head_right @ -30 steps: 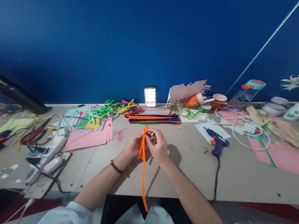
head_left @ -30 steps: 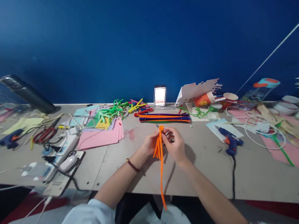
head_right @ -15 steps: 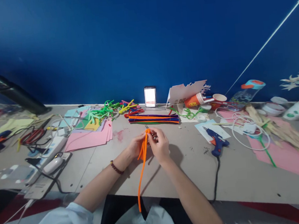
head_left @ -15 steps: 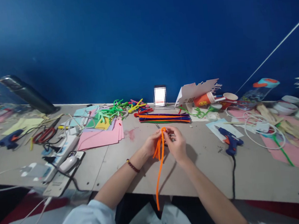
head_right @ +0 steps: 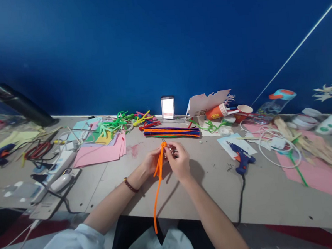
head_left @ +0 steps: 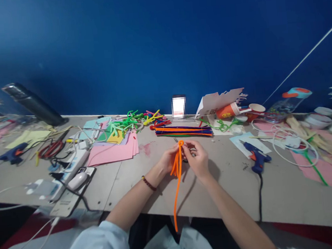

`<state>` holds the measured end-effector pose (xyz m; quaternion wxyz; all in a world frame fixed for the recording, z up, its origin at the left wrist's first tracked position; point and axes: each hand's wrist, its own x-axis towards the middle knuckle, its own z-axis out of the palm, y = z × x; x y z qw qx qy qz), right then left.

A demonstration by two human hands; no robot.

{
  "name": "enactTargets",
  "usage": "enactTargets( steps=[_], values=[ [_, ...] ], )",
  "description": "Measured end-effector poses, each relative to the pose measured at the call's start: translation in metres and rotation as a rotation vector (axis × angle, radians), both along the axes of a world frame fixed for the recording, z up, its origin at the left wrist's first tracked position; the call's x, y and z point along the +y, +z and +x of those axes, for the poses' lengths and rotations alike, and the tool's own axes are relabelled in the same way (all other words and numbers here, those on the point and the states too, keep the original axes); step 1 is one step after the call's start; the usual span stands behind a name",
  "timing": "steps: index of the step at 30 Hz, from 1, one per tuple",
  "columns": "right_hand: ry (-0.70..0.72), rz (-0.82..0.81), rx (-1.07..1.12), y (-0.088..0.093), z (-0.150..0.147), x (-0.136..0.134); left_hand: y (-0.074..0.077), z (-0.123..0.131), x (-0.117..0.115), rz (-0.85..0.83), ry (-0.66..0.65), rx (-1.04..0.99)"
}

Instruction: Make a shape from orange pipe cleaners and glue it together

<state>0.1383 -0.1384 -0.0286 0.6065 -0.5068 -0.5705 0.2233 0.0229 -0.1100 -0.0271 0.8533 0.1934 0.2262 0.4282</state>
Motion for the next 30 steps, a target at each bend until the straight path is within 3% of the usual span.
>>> enactTargets(
  steps=[9,14,16,18,20,24,28,30],
  values=[
    [-0.027,0.011,-0.005,0.000,0.000,0.000,0.001,0.002,-0.002,0.016,-0.026,-0.007],
    [-0.097,-0.033,0.023,0.025,0.014,-0.011,-0.002,0.000,0.001,0.048,-0.013,-0.075],
    [-0.071,-0.104,-0.017,0.039,0.035,-0.022,-0.003,-0.002,0.003,0.058,-0.019,-0.102],
    [-0.172,-0.160,-0.091,0.045,0.067,-0.036,-0.004,-0.003,0.004,0.050,-0.035,-0.117],
    [-0.386,-0.241,-0.201,0.039,0.107,-0.050,-0.003,-0.003,0.004,0.034,-0.037,-0.125],
    [-0.854,-0.428,-0.416,0.004,0.182,-0.079,0.000,-0.002,0.002,0.041,-0.028,-0.159],
    [-0.917,-0.637,-0.576,-0.020,0.226,-0.096,-0.001,-0.001,0.003,0.061,-0.030,-0.150],
    [-0.821,-0.829,-0.555,-0.022,0.237,-0.095,-0.002,-0.001,0.004,0.077,-0.022,-0.131]
  ],
)
